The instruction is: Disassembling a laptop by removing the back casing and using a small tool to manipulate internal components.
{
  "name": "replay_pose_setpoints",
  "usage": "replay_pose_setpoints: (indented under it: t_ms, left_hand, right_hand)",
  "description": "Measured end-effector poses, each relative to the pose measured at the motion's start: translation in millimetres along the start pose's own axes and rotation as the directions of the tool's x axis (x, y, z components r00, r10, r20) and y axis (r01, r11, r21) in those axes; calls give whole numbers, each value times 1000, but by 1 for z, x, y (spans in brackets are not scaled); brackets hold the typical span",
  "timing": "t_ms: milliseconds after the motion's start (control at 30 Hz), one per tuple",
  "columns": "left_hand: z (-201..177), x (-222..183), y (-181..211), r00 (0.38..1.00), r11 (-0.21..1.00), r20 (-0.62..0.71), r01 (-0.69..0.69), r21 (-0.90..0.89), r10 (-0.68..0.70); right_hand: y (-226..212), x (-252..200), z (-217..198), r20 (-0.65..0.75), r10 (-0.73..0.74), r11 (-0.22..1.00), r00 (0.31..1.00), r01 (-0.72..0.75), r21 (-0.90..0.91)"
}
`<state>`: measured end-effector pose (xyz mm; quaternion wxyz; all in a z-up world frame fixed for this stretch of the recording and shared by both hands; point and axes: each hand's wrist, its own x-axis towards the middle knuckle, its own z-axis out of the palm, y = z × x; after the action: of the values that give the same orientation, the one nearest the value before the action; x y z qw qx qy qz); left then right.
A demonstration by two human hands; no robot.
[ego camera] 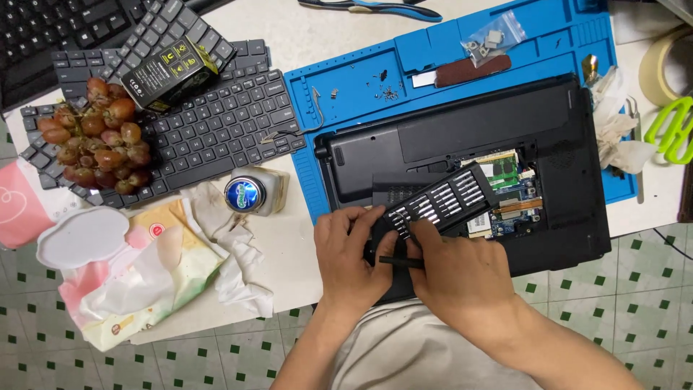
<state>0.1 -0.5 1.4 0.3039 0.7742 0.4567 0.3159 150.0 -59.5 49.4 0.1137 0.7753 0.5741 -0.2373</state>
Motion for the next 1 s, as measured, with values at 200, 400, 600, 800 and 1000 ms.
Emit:
replay_pose_setpoints:
  t_ms: [200,400,600,800,1000]
  left_hand:
    - [-1,6,4,1000,1000,-29,7,16,-6]
    - [-2,20,10,994,992,-73,-70,106,78]
    - [-4,25,13,990,985,-57,-119,122,127]
    - [-6,32,18,977,958,-35,-197,210,209]
    - [-13,38,23,955,951,-75,-275,140,287]
  right_hand:
    - [5,-5,18,-116,21,990,993,-5,140]
    - [15,-8,40,-300,-28,955,954,114,274]
    - [15,-6,50,-351,26,913,936,120,389]
    - [18,-2,53,-316,20,874,948,137,466]
    - [29,-3,39,-264,2,849,965,137,510]
